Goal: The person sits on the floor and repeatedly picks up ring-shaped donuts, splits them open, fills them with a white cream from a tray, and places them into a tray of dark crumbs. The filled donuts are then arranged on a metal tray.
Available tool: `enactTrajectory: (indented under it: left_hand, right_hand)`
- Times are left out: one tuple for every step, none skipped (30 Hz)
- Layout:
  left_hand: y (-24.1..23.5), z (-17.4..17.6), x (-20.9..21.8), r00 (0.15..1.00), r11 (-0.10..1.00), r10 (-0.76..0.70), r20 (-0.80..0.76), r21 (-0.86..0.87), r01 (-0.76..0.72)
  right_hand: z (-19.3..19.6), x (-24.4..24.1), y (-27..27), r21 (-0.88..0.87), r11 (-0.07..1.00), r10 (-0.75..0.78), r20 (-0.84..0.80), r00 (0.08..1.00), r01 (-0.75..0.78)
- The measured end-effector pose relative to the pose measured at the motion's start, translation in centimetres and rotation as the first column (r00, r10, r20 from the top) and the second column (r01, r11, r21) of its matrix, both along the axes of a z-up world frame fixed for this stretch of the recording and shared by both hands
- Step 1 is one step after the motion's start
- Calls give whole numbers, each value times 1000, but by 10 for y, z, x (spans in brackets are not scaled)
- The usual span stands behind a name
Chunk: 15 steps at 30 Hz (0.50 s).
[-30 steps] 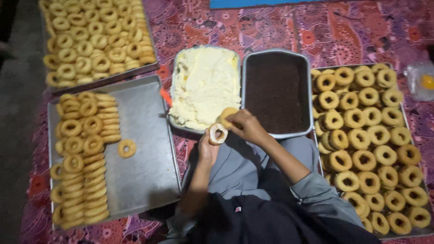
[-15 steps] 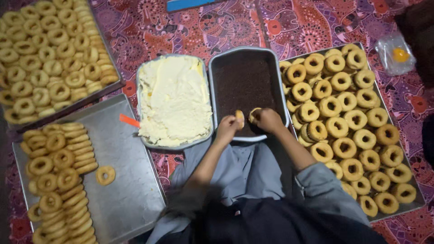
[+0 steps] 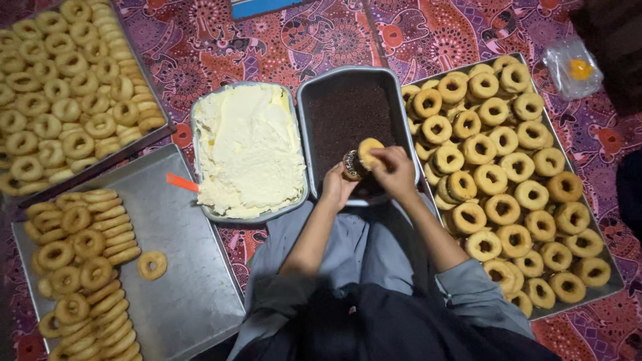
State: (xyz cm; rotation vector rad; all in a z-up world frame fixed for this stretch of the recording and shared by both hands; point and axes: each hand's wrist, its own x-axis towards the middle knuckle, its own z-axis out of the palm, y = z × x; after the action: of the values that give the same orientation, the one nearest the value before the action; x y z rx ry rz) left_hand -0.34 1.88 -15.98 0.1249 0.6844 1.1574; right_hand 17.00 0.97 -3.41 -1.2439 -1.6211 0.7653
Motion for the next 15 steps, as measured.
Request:
enactTrajectory:
  left_hand:
    - [-2,0,-1,1000,1000,5,20,20,-5]
    - [-4,2,0,999,999,5,41,39,-6]
    - [-6,5,0,998,998,4,63,59,-8]
    - [-5,10,1,996,998,7,89,60,-12]
    - [-3,17,1,993,998,9,115,62,-17]
    - [1,27,2,990,998,14,142,66,-23]
    - [5,38,2,994,997,-22,108,72,14]
    - [4,49,0,996,996,-61,72,68,56]
    - [2,62,-1,994,993,-100,35,63,98]
    - [2,76,-3,978,981,-192,-85,2,192]
    - [2,90,-6,938,959,-285,-198,-69,276]
    - [-3,102,-9,877,925,-378,-298,-152,347]
    - [-9,112,-11,648,944,-286,-706,-92,316]
    - [-18,120,-15,282,947,-111,-953,-16,321]
    - [-26,125,-20,-134,930,114,-984,58,363]
  right_hand:
    - [9,-10,-4,239,969,-3,270,963,-64]
    - [16,-18,-7,201,979,-18,191,981,-21]
    - [23,-24,-10,161,987,-37,111,993,19]
    - [29,-29,-10,119,991,-61,32,998,57]
    - [33,-31,-10,75,993,-88,-45,995,91]
    - [36,-32,-7,31,992,-114,-121,986,119]
    - [37,-31,-4,-14,990,-143,-195,970,143]
    - [33,-29,-5,-289,955,-180,-401,898,62]
    - [26,-25,-5,-515,853,-264,-568,780,-86]
    - [19,-16,-4,-656,702,-388,-678,624,-276]
    - [10,-5,-5,-666,707,-423,-668,612,-238]
    - [-1,10,-11,-680,706,-461,-654,599,-200]
    - [-14,26,-18,-694,702,-498,-640,585,-161]
    - [-25,51,-32,-676,726,-500,-647,576,-130]
    - [-35,77,-48,-657,747,-501,-654,567,-97]
